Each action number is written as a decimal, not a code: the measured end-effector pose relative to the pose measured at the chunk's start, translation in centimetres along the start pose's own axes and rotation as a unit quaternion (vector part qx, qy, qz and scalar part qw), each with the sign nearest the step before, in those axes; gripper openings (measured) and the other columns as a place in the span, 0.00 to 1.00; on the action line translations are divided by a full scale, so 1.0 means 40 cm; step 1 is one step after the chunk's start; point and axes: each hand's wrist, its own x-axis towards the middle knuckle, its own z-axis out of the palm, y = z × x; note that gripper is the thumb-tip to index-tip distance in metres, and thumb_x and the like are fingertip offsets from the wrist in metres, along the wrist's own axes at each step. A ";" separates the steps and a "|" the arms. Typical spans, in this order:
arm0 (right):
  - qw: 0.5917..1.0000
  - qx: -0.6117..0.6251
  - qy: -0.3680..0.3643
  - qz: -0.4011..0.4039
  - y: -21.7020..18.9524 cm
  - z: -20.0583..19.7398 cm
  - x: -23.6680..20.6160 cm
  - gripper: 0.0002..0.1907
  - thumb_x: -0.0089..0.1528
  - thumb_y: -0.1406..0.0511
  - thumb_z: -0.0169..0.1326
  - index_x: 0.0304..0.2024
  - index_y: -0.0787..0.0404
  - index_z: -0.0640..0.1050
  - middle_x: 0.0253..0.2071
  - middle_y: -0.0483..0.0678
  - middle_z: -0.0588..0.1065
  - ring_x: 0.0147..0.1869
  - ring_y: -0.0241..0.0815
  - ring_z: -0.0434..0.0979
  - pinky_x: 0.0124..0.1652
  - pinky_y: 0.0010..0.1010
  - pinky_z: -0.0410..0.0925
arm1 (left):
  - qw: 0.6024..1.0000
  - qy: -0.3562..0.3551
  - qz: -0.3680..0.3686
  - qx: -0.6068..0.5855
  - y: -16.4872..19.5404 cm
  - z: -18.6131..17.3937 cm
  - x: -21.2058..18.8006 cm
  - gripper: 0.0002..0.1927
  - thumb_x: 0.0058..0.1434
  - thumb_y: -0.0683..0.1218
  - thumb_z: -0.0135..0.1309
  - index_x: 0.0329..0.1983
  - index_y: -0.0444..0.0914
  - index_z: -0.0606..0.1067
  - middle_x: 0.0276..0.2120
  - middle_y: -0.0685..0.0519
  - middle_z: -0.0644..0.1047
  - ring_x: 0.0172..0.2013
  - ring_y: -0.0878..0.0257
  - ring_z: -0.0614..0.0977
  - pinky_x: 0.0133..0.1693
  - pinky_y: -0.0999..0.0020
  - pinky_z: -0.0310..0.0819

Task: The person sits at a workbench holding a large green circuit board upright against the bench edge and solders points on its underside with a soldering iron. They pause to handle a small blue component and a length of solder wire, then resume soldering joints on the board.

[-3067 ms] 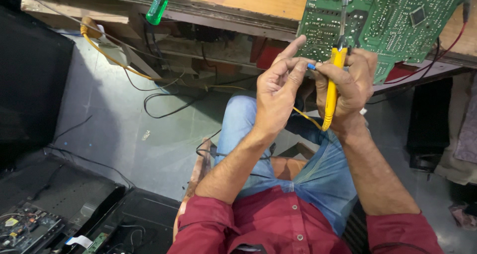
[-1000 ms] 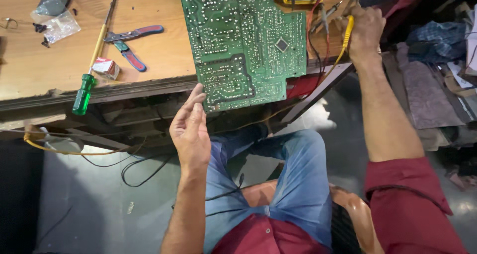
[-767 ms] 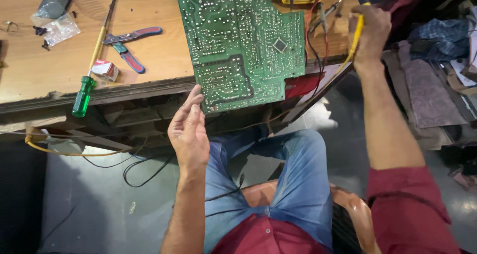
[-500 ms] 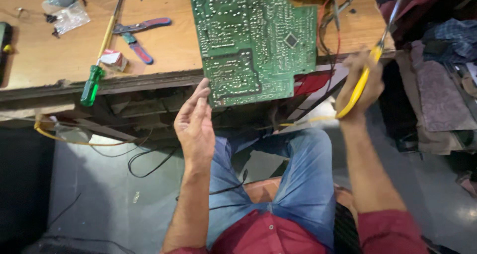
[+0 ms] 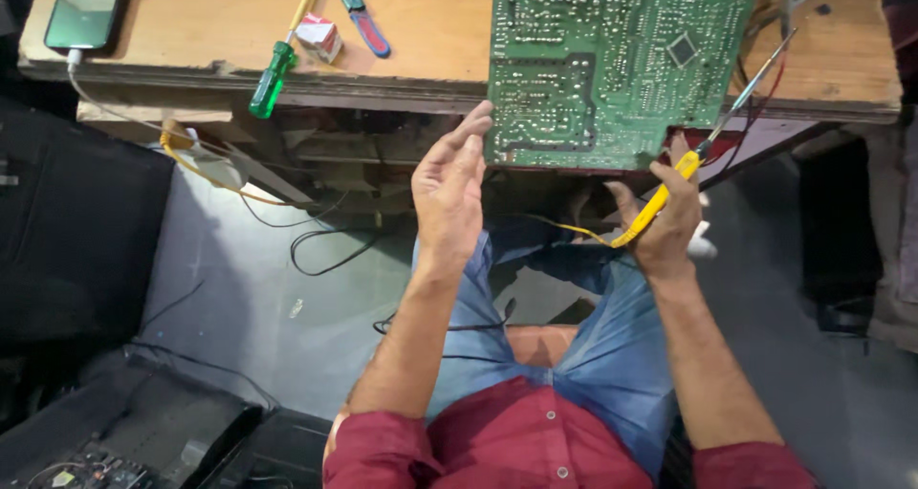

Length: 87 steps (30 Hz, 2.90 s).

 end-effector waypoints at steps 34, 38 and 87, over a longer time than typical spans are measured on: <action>0.994 -0.039 0.015 -0.098 0.026 -0.013 0.050 0.19 0.69 0.66 0.66 0.52 0.64 0.69 0.65 0.67 0.73 0.64 0.67 0.78 0.59 0.52 0.72 | 0.975 -0.001 -0.189 -0.119 -0.145 -0.156 0.129 0.14 0.74 0.42 0.48 0.58 0.30 0.74 0.49 0.46 0.81 0.48 0.59 0.82 0.52 0.62 0.77; 0.993 -0.057 -0.001 -0.105 0.025 -0.030 0.057 0.17 0.70 0.67 0.65 0.51 0.64 0.70 0.65 0.66 0.73 0.64 0.67 0.78 0.59 0.52 0.72 | 0.944 -0.067 -0.260 -0.193 -0.191 -0.188 0.164 0.15 0.72 0.44 0.52 0.57 0.31 0.74 0.50 0.46 0.80 0.50 0.57 0.82 0.55 0.58 0.77; 0.994 -0.045 -0.004 -0.098 0.035 -0.079 0.053 0.17 0.71 0.63 0.63 0.52 0.61 0.69 0.62 0.67 0.75 0.58 0.64 0.80 0.55 0.49 0.72 | 0.925 -0.073 -0.302 -0.218 -0.276 -0.147 0.130 0.21 0.67 0.41 0.59 0.61 0.29 0.72 0.54 0.43 0.79 0.53 0.54 0.82 0.57 0.57 0.78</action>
